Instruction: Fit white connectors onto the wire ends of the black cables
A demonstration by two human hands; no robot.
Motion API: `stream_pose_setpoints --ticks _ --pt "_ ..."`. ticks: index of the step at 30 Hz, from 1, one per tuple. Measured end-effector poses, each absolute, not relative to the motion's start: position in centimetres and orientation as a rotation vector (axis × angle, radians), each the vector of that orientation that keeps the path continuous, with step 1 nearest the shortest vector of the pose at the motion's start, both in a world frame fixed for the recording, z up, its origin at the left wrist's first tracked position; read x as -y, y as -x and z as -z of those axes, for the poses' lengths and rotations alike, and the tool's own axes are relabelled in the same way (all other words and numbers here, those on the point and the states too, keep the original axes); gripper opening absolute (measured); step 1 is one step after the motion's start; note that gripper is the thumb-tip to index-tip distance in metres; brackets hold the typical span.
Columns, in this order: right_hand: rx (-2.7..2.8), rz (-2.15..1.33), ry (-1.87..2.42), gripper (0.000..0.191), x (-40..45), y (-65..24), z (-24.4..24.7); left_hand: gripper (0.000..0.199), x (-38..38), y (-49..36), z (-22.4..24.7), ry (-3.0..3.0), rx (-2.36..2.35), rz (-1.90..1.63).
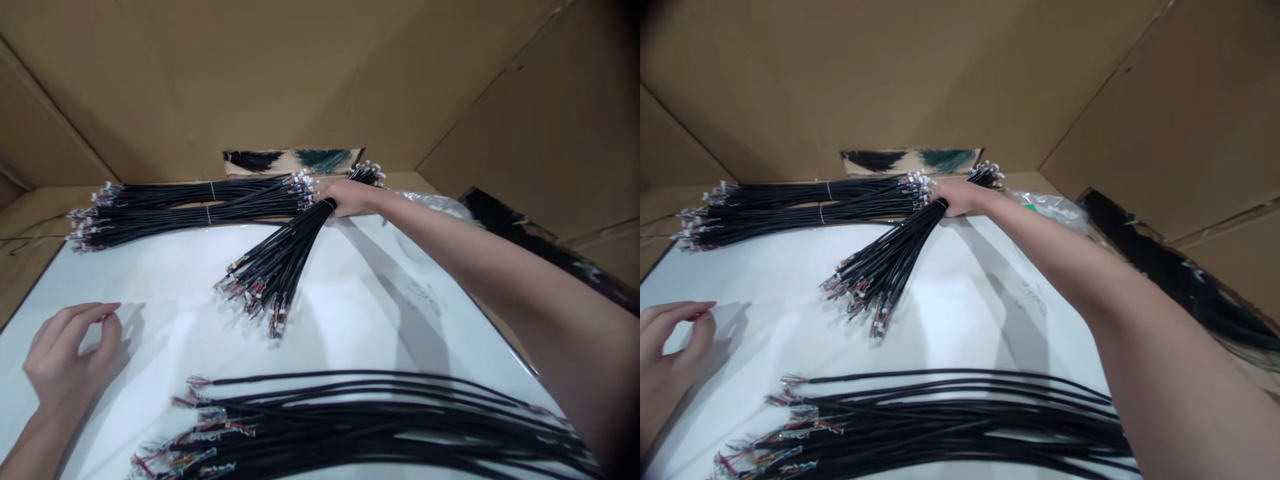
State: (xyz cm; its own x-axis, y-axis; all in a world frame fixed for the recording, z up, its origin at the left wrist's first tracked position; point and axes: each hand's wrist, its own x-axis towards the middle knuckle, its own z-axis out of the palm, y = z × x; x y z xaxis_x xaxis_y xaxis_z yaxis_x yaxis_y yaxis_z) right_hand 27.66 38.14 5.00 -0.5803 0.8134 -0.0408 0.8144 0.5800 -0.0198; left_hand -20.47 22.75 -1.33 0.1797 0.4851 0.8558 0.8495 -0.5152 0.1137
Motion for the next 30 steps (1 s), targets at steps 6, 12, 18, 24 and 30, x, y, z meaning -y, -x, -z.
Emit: stream_pose_setpoints --ticks 6,12,18,24,30 --pt "-2.639 -0.095 -1.604 0.036 -37.7 -27.5 -3.2 0.004 -22.8 20.4 1.4 2.115 1.297 1.224" --pt "-2.725 -0.348 -1.807 0.030 -28.8 -22.5 -4.7 0.006 -22.5 19.7 1.0 2.183 1.268 1.225" --pt "-3.186 0.475 -1.456 0.028 -19.3 -17.4 -1.9 0.004 -22.5 19.2 1.1 2.243 1.275 1.169" --pt "-3.298 0.714 -1.399 0.015 -20.1 -16.9 1.1 0.019 -21.7 18.0 0.5 2.370 1.183 1.178" --pt "-3.417 0.850 -1.178 0.011 -21.3 -17.7 2.0 0.022 -20.0 11.8 -1.4 2.671 0.935 1.125"
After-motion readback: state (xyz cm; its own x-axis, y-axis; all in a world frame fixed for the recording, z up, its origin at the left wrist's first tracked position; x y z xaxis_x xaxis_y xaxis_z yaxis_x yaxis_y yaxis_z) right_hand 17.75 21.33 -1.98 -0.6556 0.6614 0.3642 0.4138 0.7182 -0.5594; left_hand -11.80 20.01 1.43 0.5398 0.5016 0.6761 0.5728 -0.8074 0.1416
